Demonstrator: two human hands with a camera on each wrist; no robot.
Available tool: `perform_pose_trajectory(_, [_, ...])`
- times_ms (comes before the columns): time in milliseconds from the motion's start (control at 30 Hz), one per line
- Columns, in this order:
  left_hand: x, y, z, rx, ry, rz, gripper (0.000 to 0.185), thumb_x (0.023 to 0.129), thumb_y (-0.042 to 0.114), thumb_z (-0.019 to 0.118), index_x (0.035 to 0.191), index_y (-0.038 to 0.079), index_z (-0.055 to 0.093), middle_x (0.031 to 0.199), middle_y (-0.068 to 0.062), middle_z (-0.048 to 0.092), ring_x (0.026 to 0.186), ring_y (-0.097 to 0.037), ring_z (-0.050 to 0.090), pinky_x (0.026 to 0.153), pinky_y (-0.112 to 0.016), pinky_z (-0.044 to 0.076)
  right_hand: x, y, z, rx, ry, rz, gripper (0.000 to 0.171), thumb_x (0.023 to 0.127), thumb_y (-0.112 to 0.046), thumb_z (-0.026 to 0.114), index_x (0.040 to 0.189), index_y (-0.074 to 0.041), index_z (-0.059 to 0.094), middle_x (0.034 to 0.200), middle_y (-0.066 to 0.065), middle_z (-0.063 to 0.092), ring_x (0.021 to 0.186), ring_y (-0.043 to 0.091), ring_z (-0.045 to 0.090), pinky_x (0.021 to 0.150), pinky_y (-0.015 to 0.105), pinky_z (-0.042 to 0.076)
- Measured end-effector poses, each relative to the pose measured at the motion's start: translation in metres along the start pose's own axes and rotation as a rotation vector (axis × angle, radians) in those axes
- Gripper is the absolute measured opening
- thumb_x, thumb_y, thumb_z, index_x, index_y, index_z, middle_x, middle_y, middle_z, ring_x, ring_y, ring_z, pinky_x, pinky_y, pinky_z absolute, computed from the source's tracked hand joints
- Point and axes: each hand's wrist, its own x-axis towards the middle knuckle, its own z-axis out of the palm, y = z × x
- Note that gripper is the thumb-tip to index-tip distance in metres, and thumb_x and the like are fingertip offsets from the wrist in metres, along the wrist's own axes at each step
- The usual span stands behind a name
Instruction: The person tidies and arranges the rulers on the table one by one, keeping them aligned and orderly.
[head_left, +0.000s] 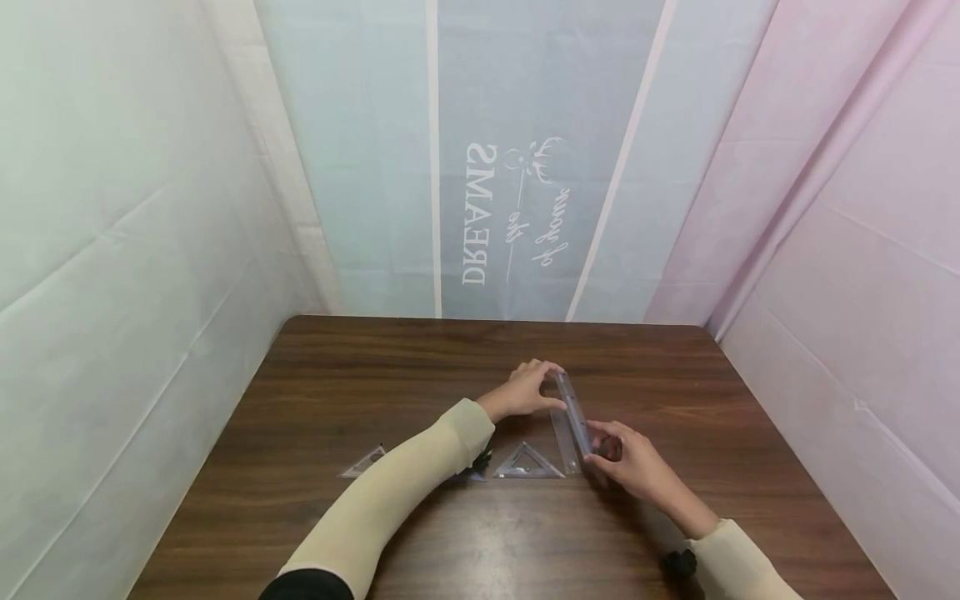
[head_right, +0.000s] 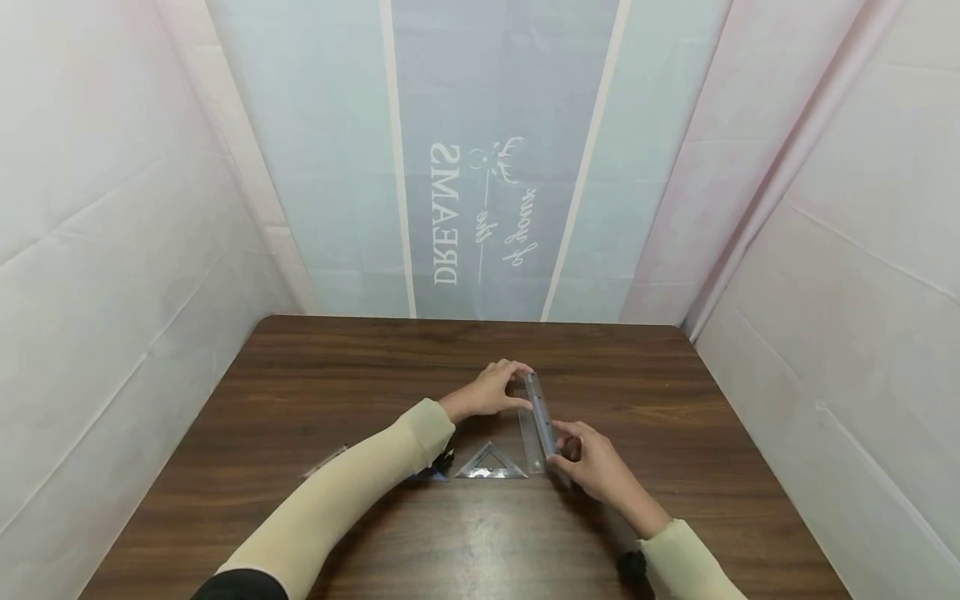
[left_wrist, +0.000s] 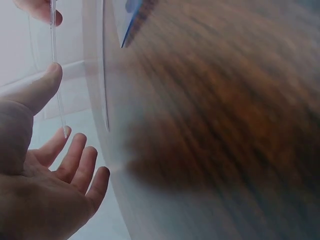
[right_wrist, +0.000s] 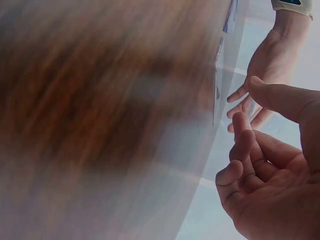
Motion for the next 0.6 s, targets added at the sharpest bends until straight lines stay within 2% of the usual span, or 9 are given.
perform_pose_trajectory(600, [0.008,0.01,0.007,0.098,-0.069,-0.03,0.065,0.093,0.049,0.085,0.147,0.022,0.061,0.146,0.001,0.059,0.132,-0.02,0.047,0.11,-0.037,0.036,-0.003,0.006,-0.005,-0.044,-0.069,0.032,0.054,0.087,-0.014,0.092,0.13,0.007,0.068,0.099,0.002,0.066,0.082,0.01,0.06,0.067,0.026,0.049])
